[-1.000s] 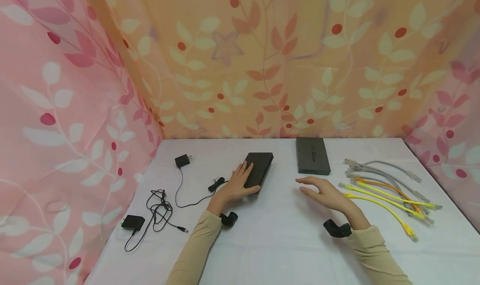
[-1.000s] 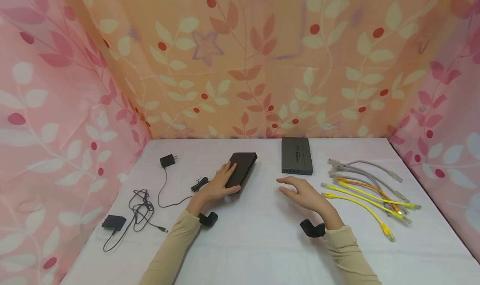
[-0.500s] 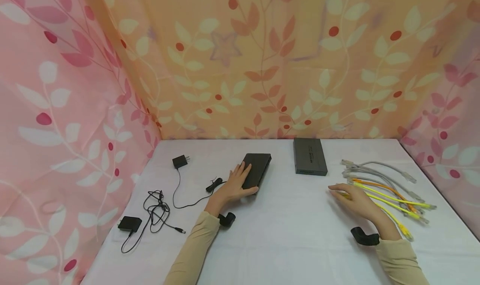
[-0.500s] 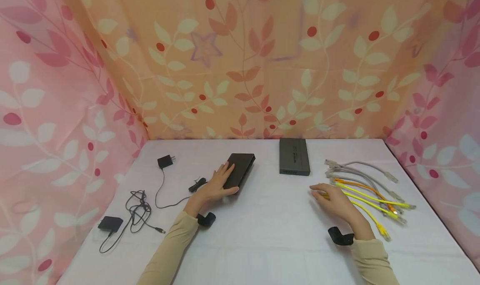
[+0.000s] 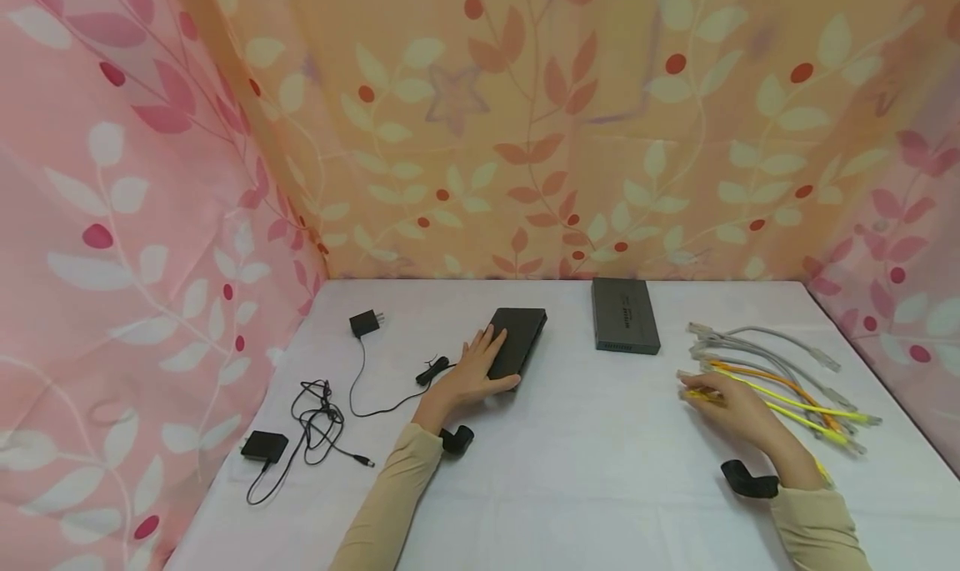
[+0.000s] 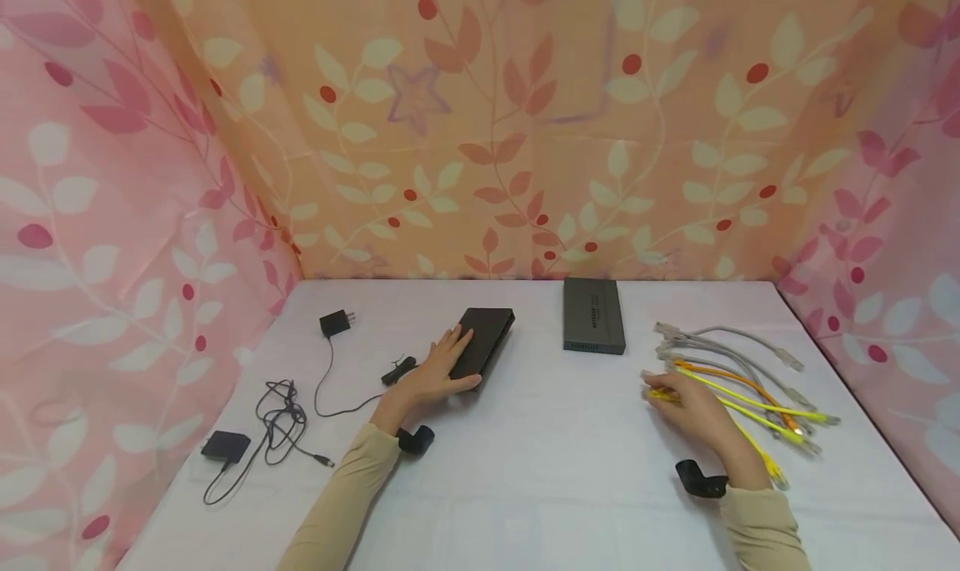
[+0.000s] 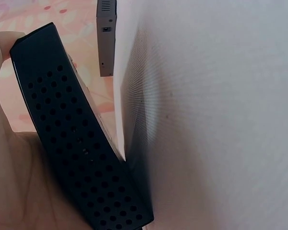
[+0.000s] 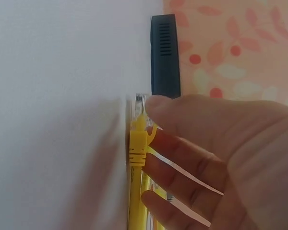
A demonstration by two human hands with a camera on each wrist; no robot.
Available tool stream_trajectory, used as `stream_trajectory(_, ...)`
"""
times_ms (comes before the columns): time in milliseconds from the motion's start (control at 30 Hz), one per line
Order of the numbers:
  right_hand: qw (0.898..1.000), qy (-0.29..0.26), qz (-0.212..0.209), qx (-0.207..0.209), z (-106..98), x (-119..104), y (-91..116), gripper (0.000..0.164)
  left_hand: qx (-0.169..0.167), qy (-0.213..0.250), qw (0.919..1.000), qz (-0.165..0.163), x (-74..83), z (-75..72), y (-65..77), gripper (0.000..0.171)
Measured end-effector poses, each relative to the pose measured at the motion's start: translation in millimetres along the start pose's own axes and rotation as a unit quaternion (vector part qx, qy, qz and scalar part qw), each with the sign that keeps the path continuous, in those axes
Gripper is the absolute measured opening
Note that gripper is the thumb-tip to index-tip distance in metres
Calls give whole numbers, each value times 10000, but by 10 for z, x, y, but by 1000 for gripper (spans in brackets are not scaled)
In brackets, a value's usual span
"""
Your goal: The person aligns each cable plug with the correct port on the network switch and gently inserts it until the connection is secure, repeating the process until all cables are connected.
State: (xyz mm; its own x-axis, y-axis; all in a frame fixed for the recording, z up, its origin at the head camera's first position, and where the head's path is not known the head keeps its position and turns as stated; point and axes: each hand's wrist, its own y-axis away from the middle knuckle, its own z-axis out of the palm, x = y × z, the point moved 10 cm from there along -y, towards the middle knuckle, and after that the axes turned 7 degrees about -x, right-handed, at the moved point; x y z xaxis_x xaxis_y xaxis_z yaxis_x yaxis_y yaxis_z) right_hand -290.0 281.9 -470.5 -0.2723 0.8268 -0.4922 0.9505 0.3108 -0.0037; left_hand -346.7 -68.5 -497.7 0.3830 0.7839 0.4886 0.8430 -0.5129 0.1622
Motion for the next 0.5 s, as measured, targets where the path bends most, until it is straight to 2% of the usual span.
stream_trajectory(300,9979,633,-55,114,-10,41,-1,26,-65,-18,10000,-30,-8,11,-1,91)
stream_trajectory(500,9951,898,-167,377,-54,26,19,22,-10,61,10000,43,1,1,11,90)
